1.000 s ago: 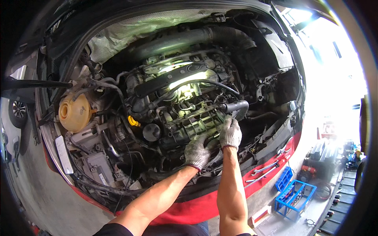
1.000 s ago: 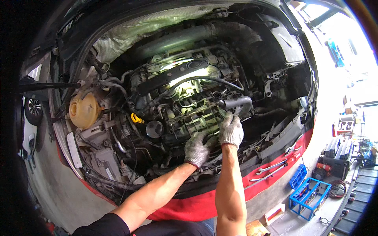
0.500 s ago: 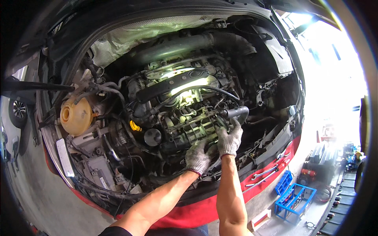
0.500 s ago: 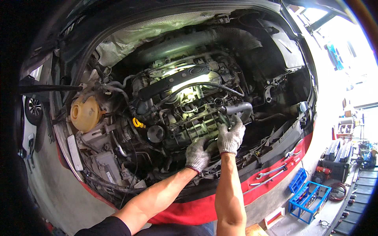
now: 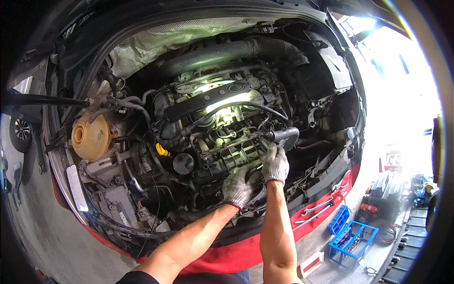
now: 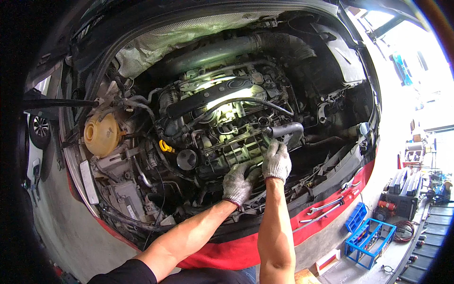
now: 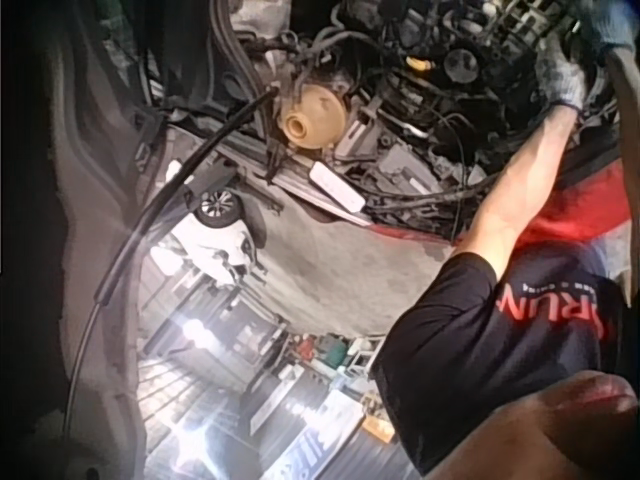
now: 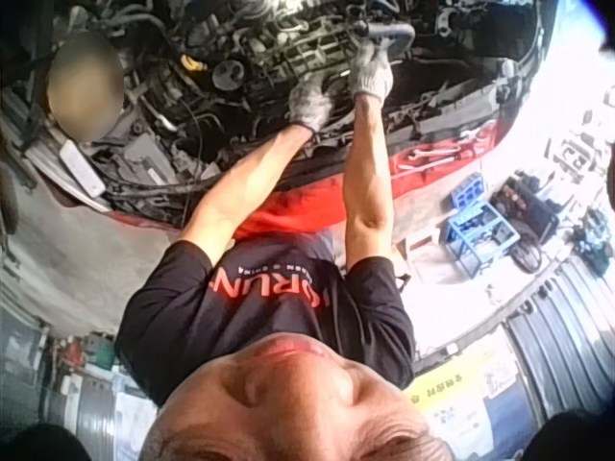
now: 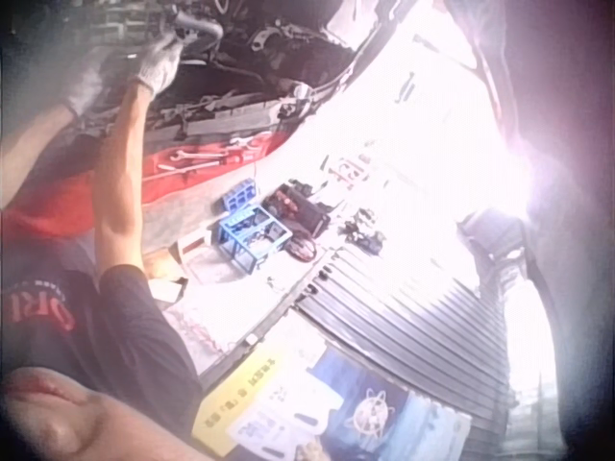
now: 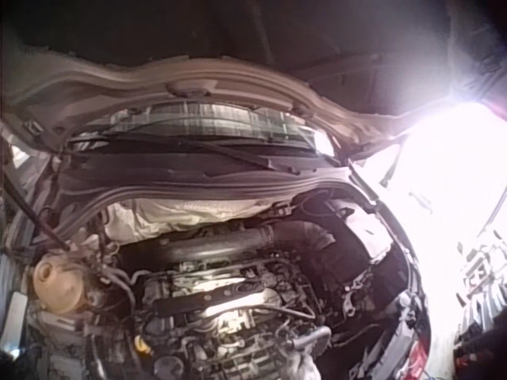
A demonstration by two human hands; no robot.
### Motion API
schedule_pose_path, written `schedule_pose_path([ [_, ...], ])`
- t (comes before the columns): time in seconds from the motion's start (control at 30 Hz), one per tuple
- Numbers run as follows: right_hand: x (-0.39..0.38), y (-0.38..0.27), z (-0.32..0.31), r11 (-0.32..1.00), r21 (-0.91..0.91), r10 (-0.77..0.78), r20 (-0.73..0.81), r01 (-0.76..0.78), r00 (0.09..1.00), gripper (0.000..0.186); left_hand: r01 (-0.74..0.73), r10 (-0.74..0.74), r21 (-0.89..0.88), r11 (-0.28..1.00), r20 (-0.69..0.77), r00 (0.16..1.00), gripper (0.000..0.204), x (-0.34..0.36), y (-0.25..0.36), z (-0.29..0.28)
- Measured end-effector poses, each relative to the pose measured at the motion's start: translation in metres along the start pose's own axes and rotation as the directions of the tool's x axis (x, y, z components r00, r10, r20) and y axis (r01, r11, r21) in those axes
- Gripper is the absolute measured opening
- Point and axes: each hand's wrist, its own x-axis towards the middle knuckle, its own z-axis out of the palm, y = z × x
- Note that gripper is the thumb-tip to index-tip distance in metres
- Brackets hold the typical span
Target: The person works on a car engine with the hood open, using a wrench to tighten bolts and adjusting hoses and components within the engine bay. The person removes a plastic cover and continues to manipulate engine parts with both hands.
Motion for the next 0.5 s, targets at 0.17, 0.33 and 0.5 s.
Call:
schedule_pose_path([
  [0.17, -0.005, -0.002, -0.005, 0.999, 0.015, -0.045, -0.052, 0.046, 0.998, 0.04, -0.044, 0.047, -0.088, 0.995, 0.029, 0.998, 0.039, -0.002, 0.004, -0.005],
  [0.33, 0.007, -0.001, -0.019, 0.993, -0.113, -0.025, 0.145, 0.042, 0.989, 0.056, -0.004, 0.008, -0.048, 0.999, 0.094, 0.996, 0.039, -0.002, 0.009, -0.009],
  [0.5, -0.002, 0.0, -0.038, 0.982, -0.174, -0.064, 0.08, 0.077, 0.995, 0.049, -0.088, 0.095, -0.068, 0.994, 0.119, 0.988, 0.043, -0.009, 0.011, -0.013],
])
